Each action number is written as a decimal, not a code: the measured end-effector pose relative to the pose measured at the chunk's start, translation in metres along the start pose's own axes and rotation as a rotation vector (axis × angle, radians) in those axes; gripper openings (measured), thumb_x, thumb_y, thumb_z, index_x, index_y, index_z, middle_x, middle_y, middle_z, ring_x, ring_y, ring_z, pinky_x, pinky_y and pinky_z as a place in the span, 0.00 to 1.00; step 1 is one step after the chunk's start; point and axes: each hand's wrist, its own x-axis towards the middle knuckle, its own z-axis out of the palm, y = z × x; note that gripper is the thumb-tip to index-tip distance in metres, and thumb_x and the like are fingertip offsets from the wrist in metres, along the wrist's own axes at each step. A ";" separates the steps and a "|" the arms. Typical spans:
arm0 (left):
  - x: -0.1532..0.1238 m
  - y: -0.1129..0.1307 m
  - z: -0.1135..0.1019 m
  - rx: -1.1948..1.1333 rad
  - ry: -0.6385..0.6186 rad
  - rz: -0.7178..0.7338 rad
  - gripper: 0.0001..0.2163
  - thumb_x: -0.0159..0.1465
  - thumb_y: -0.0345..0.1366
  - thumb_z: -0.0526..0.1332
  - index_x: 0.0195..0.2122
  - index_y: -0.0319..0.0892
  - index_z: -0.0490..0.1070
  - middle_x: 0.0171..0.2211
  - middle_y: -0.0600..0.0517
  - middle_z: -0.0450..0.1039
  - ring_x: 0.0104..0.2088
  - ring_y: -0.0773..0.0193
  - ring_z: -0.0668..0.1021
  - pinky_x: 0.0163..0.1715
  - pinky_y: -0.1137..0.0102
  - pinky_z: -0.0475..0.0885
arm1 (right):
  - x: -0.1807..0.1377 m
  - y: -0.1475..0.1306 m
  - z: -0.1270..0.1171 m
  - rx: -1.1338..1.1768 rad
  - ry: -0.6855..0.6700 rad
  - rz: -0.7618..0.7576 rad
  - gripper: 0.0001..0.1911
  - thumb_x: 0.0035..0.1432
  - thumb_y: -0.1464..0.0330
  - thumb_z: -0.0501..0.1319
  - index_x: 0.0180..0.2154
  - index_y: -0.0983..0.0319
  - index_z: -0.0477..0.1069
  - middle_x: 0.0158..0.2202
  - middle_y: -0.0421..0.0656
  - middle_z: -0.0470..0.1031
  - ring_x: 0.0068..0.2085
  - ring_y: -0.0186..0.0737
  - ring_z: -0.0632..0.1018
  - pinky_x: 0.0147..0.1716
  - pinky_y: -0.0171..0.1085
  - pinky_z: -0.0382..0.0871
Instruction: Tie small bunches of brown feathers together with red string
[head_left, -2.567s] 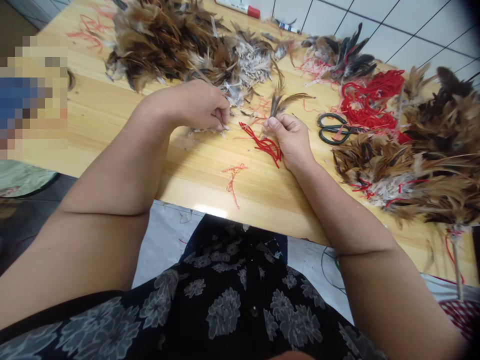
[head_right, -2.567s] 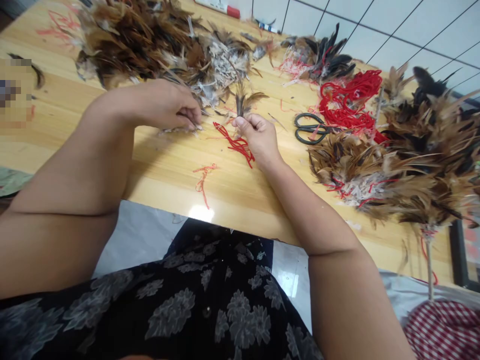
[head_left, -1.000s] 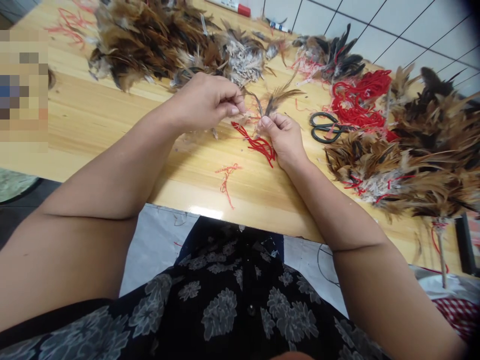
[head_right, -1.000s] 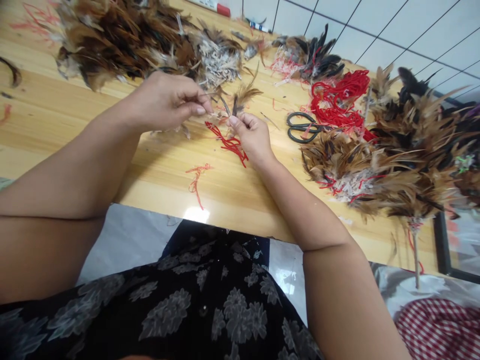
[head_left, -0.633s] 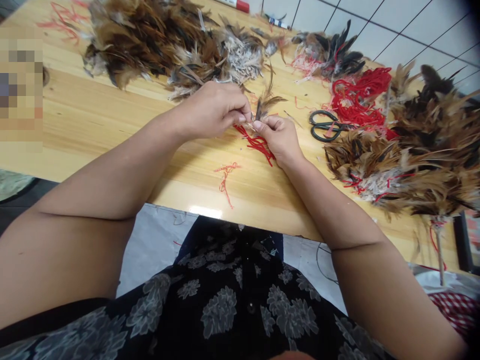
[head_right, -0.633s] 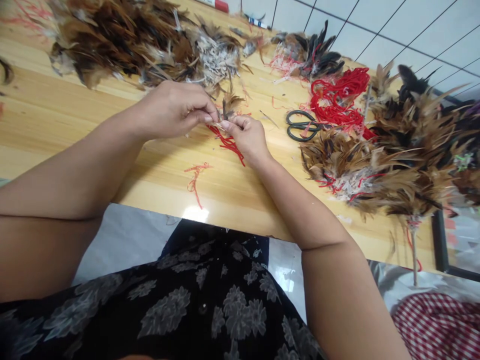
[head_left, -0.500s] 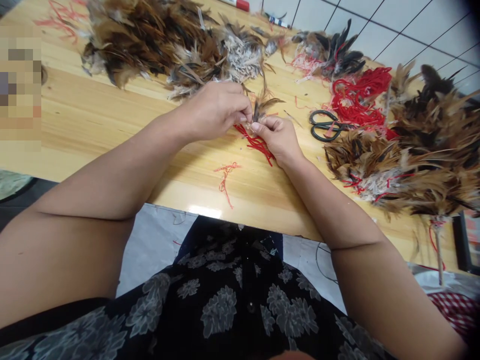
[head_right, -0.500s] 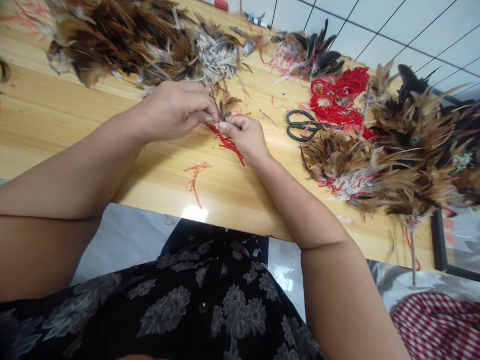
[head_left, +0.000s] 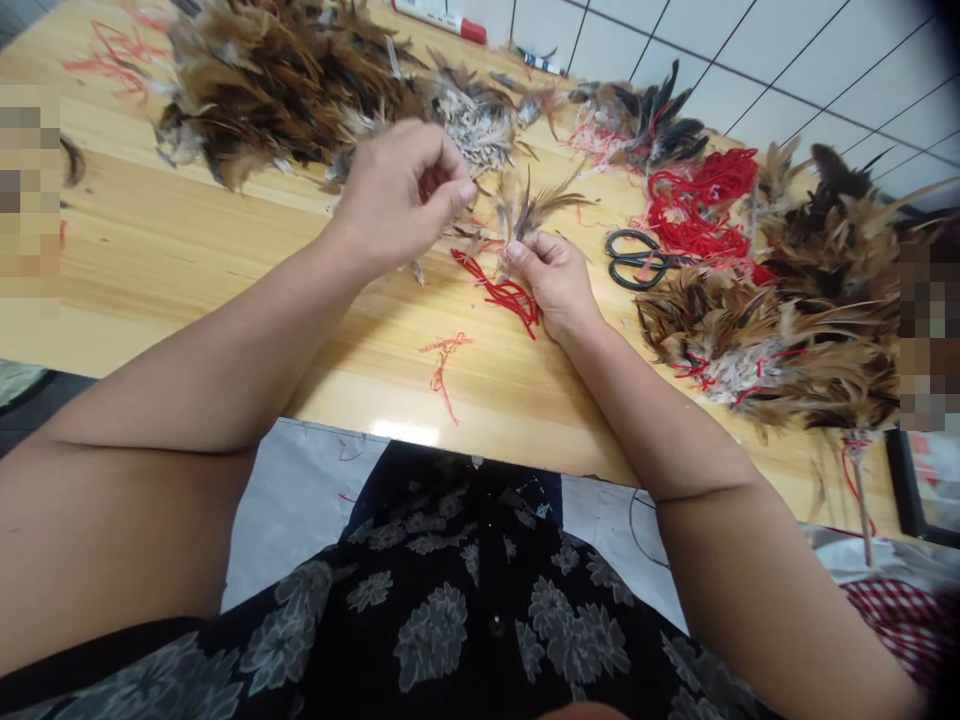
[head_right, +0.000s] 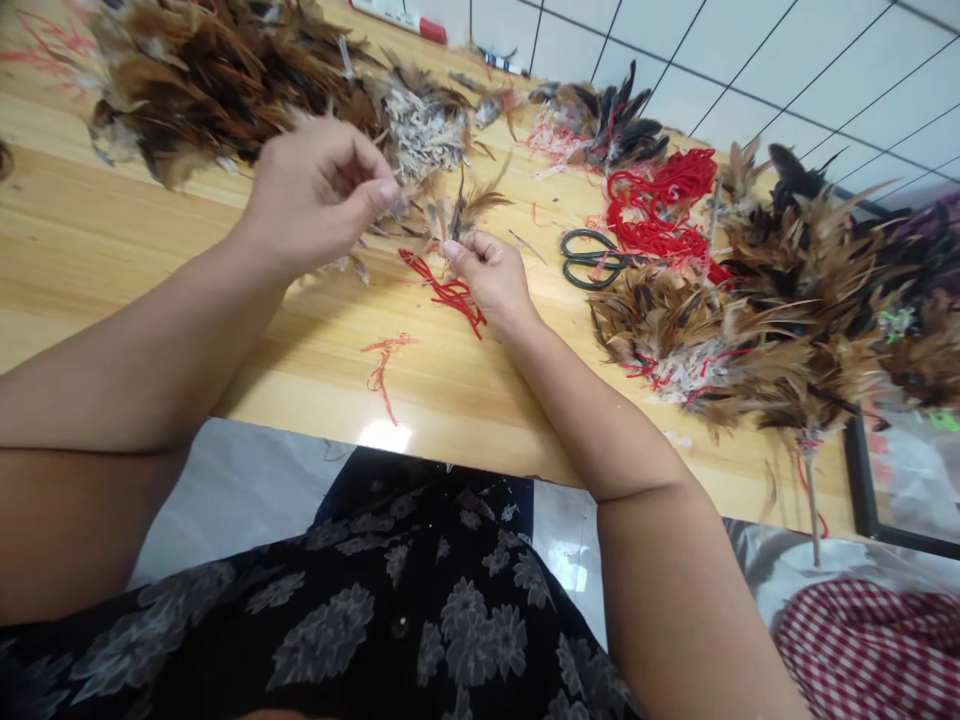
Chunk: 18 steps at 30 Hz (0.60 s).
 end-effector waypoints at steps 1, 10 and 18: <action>0.000 0.000 0.003 -0.055 -0.064 -0.035 0.19 0.71 0.60 0.65 0.47 0.52 0.83 0.51 0.45 0.87 0.50 0.44 0.80 0.56 0.47 0.77 | -0.001 0.000 0.001 -0.009 0.003 -0.001 0.32 0.64 0.37 0.77 0.33 0.58 0.75 0.32 0.38 0.75 0.37 0.37 0.74 0.41 0.39 0.75; 0.000 -0.007 0.035 -0.156 -0.241 -0.072 0.20 0.70 0.61 0.64 0.47 0.49 0.81 0.42 0.48 0.86 0.52 0.45 0.84 0.49 0.52 0.76 | -0.004 -0.004 0.008 -0.147 0.018 -0.005 0.31 0.62 0.44 0.81 0.29 0.57 0.68 0.28 0.36 0.66 0.37 0.38 0.70 0.43 0.40 0.69; 0.001 -0.012 0.032 -0.224 -0.216 -0.115 0.20 0.68 0.61 0.65 0.44 0.49 0.79 0.43 0.48 0.85 0.54 0.45 0.83 0.50 0.50 0.76 | -0.003 0.004 0.007 -0.104 0.037 -0.011 0.34 0.63 0.37 0.77 0.30 0.56 0.69 0.29 0.35 0.67 0.34 0.36 0.69 0.39 0.39 0.68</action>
